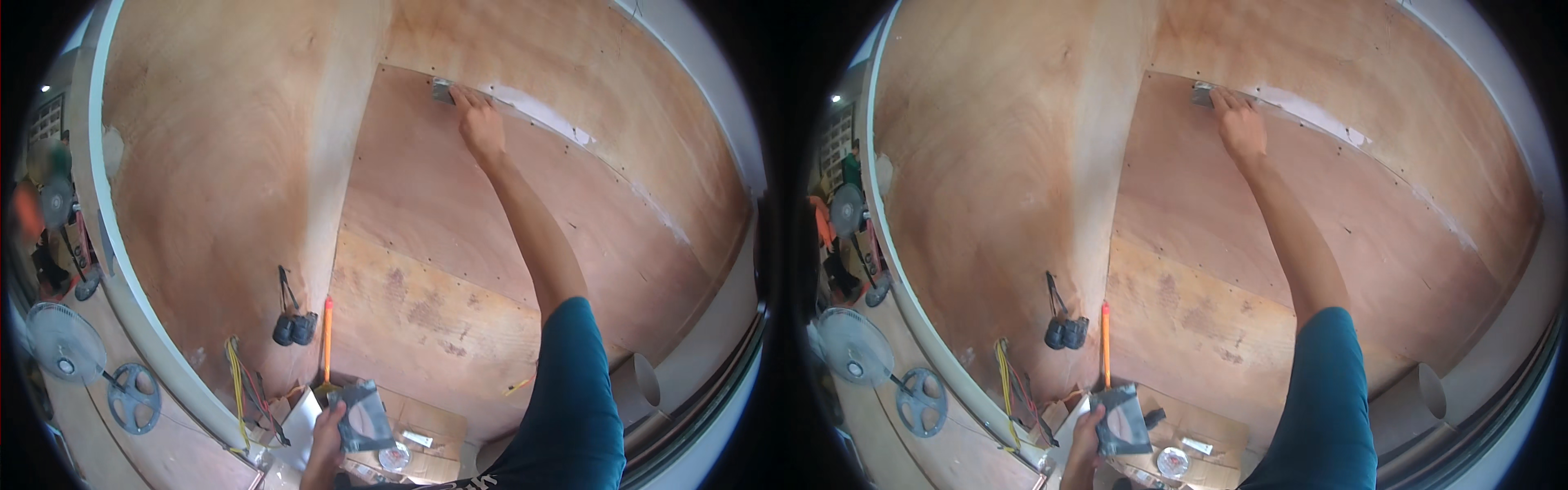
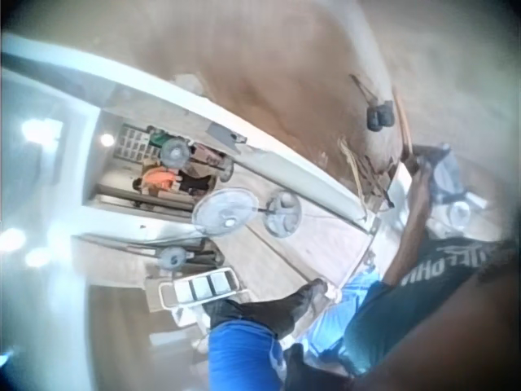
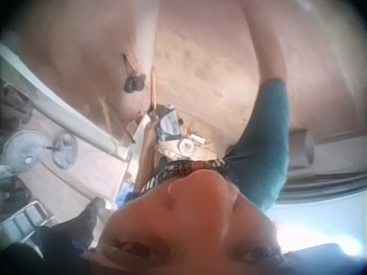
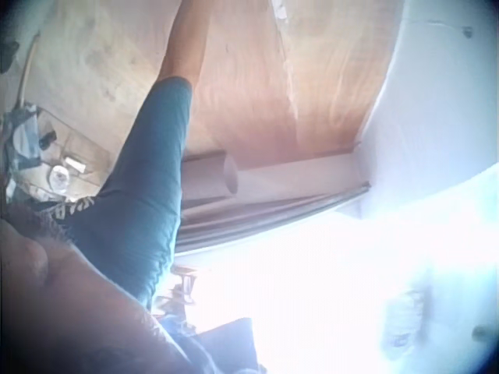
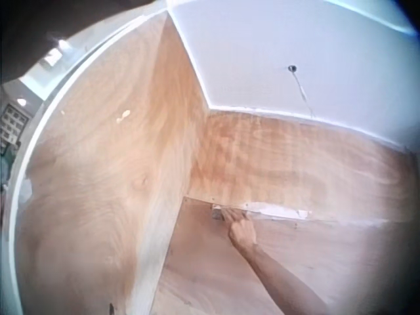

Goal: The person scoops white joint compound from a container onto a taping knife and applies it to the seams of a plywood wall. The person uses a smaller tool to smooth the compound along the joints. Other workers are visible in the background performing tasks such as cutting wood.

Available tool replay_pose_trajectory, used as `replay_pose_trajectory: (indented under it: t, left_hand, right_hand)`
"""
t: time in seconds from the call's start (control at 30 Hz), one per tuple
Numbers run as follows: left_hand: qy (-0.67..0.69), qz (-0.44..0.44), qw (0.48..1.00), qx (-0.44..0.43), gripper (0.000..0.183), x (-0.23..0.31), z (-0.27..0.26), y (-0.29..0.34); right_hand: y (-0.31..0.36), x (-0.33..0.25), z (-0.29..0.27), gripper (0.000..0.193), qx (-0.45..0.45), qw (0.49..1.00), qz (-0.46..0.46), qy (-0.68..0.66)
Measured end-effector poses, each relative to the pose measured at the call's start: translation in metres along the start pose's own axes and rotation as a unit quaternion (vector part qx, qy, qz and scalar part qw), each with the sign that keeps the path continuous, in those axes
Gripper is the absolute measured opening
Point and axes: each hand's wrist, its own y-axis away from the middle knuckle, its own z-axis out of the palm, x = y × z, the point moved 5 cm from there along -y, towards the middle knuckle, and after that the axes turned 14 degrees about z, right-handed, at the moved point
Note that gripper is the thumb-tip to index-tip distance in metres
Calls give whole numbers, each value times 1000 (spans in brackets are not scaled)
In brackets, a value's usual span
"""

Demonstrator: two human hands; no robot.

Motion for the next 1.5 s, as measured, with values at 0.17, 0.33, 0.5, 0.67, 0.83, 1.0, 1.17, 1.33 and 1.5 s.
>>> replay_pose_trajectory:
  t: [0.17, 0.33, 0.5, 0.67, 0.83, 1.0, 1.17, 1.33, 1.5]
  left_hand:
    - [-29, -18, 999, 24, 39, -17, -52, -4]
    - [-1, 31, 998, 47, 31, 22, -50, 0]
    - [-27, 24, 997, 64, 45, 15, -77, -10]
    - [-108, 35, 993, 44, 45, 41, -36, -2]
    - [-52, -23, 998, 7, 41, 7, -64, -12]
    - [-158, -73, 985, 2, 34, -8, -79, -16]
    - [-140, -55, 989, -10, 35, -13, -78, -24]
    - [-52, -22, 997, 56, 41, 16, -56, -18]
    - [-57, -28, 995, 75, 43, 10, -65, -24]
  right_hand:
    - [-10, 12, 50, 40, 25, 993, 18, 111]
    - [24, -1, 57, 41, -50, 992, 39, 106]
    - [-5, 26, 14, 45, -18, 995, 50, 85]
    - [41, 76, 18, 51, -33, 992, 33, 114]
    - [57, 44, 2, 46, -95, 983, 113, 109]
    - [36, 66, -49, 36, 71, 941, 311, 108]
    - [6, 47, 2, 36, 10, 931, 347, 115]
    - [-31, -14, 59, 35, -26, 928, 362, 77]
    - [-49, -45, 84, 34, -18, 949, 303, 89]
